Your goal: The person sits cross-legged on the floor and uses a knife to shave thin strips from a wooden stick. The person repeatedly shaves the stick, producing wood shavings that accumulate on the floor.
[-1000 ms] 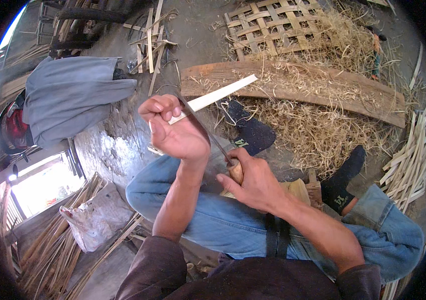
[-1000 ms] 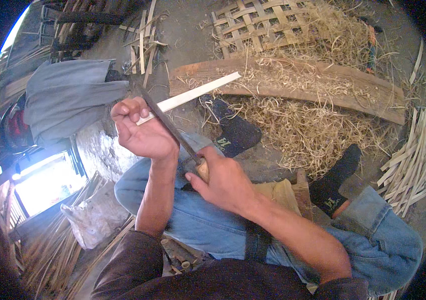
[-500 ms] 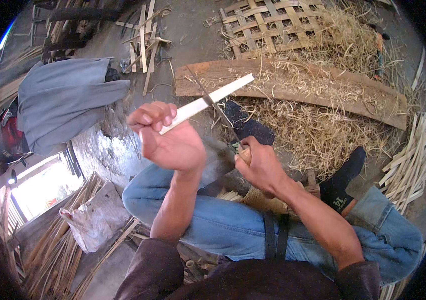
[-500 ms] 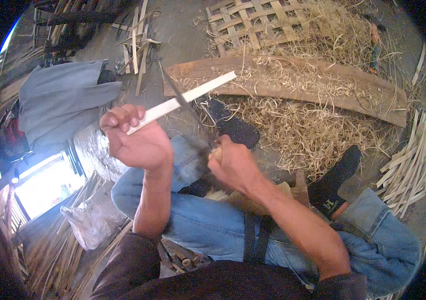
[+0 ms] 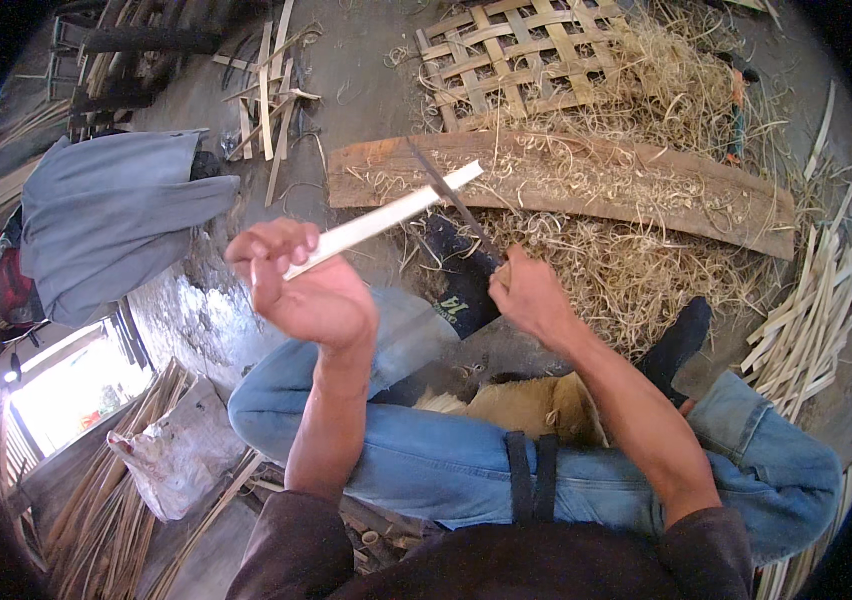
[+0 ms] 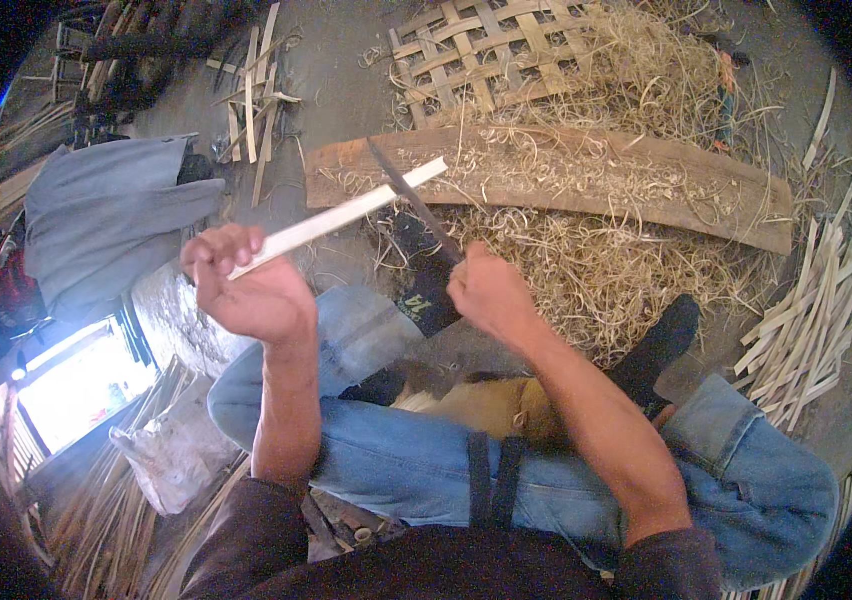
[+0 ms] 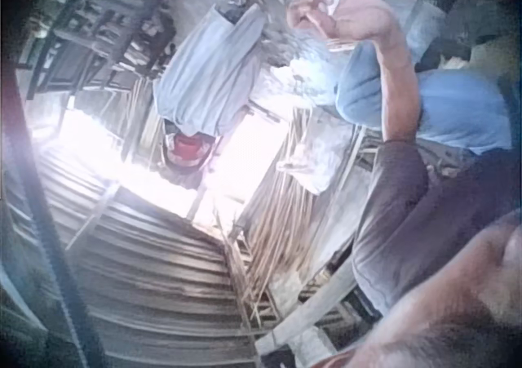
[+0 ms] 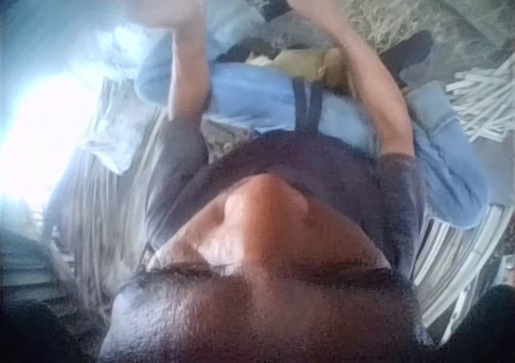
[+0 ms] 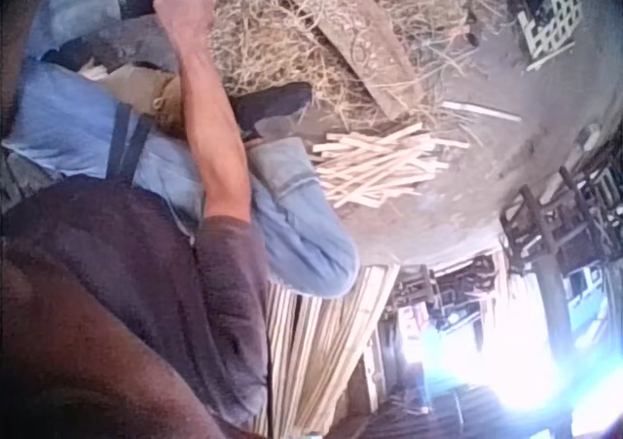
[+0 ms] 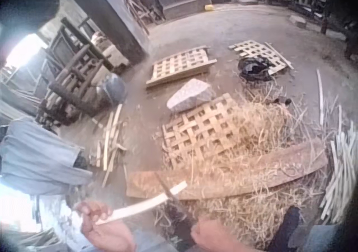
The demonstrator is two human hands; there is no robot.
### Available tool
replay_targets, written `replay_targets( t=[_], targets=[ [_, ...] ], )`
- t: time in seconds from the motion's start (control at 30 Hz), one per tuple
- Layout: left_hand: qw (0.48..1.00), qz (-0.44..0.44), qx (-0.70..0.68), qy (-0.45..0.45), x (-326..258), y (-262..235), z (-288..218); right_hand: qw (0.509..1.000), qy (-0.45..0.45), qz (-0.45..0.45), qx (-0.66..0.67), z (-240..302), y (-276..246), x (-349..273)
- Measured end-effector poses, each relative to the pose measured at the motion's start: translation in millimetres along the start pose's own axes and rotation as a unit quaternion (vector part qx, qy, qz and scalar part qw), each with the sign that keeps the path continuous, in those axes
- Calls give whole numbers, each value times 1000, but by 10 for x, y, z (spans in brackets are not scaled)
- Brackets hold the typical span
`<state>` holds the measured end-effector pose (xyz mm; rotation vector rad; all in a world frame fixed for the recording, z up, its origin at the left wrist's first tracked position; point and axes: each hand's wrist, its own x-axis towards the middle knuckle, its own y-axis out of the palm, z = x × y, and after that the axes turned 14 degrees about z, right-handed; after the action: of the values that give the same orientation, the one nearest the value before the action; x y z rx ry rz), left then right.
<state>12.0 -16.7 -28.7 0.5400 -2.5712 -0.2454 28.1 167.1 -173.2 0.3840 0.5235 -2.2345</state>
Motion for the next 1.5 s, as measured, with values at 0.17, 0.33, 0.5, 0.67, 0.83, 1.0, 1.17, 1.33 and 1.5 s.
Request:
replay_targets(
  t=[0.17, 0.33, 0.5, 0.67, 0.83, 1.0, 1.17, 1.33, 1.5],
  targets=[
    [1000, -12, -9, -13, 65, -23, -3, 994, 22, -24, -106, -170, 28, 78],
    [1000, -24, 3, -6, 41, -33, 19, 994, 87, -18, -67, -270, 111, -37],
    [997, 53, -52, 9, 97, -91, -133, 992, 112, -43, -35, -105, -93, -129],
    [987, 151, -54, 11, 25, -95, 53, 995, 87, -30, -45, 65, -142, -239],
    [993, 103, 5, -64, 48, -116, -63, 995, 95, -19, 23, 468, -101, -571],
    [986, 26, -100, -133, -41, -148, -173, 984, 67, 57, -157, 1330, -337, -914],
    [977, 104, -162, -92, -259, -296, -13, 965, 78, 68, -240, 2059, -434, -1424],
    [991, 107, -79, -17, -208, -190, -57, 981, 37, -1, -189, 1468, -483, -1145],
    [988, 142, -3, 61, -10, -177, -175, 996, 12, -7, -90, 1009, -498, -890]
  ],
)
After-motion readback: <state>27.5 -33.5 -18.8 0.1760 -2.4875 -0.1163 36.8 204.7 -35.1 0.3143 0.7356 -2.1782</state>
